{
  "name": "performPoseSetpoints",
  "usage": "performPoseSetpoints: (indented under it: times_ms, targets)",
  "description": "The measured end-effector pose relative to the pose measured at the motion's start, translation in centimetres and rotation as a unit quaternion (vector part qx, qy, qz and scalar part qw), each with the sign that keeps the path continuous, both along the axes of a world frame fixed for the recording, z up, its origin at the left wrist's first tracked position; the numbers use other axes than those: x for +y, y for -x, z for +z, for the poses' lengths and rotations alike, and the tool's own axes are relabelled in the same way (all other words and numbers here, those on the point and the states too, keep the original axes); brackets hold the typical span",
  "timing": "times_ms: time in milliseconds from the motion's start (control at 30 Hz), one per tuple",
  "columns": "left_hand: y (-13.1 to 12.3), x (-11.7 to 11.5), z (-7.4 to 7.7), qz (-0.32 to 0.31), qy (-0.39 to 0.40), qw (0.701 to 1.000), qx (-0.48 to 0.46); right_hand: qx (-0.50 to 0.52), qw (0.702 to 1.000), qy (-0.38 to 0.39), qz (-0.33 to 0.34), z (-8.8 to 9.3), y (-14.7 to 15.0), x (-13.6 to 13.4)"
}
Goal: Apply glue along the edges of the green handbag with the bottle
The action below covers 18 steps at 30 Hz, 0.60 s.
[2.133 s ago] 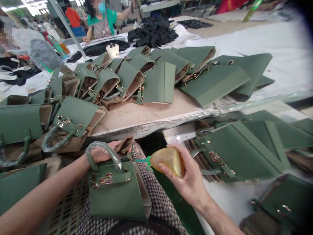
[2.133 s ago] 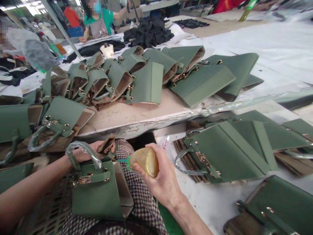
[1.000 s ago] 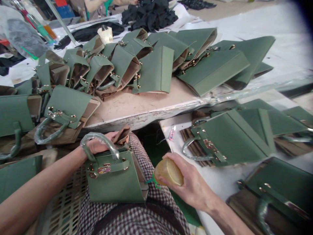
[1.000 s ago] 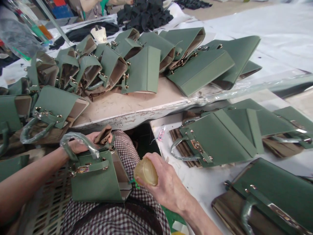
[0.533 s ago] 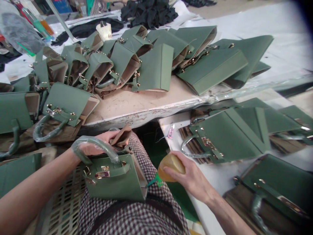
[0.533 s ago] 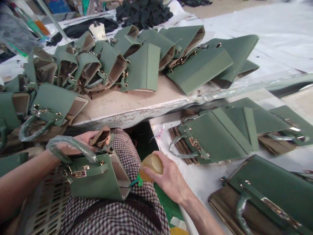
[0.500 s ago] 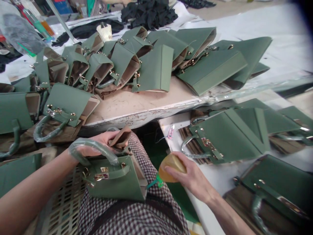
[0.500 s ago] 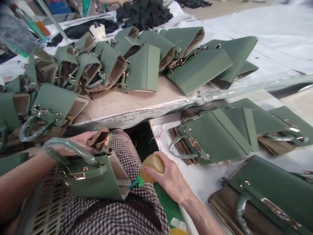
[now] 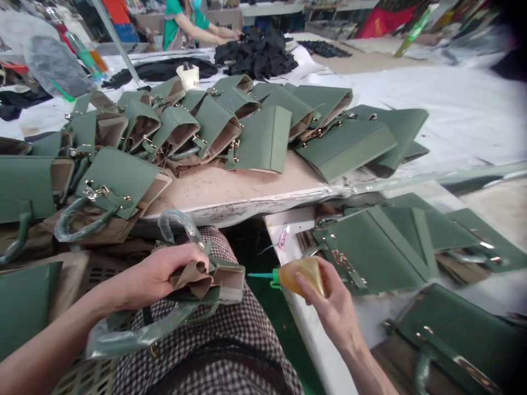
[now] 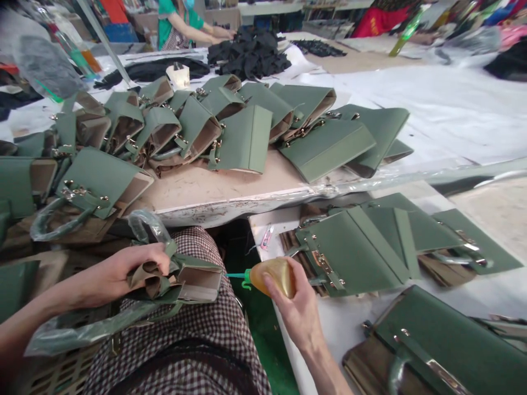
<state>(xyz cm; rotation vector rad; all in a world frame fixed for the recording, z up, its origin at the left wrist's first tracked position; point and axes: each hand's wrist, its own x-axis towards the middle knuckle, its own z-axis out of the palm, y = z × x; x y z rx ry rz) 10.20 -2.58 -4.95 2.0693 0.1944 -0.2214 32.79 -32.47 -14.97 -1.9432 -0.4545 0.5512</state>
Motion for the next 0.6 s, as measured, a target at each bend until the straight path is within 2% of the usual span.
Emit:
performPoseSetpoints:
  times_ms: [300, 600]
  targets:
    - [1.0, -1.7, -1.0, -0.048, -0.006, 0.997, -0.065, -0.061, 0.996, 0.018, 0.058, -1.4, 0.2, 2.5]
    - [1.5, -2.6, -1.3, -0.062, -0.009, 0.995, -0.079, -0.019, 0.993, 0.048, 0.106, -1.1, -0.2, 2.9]
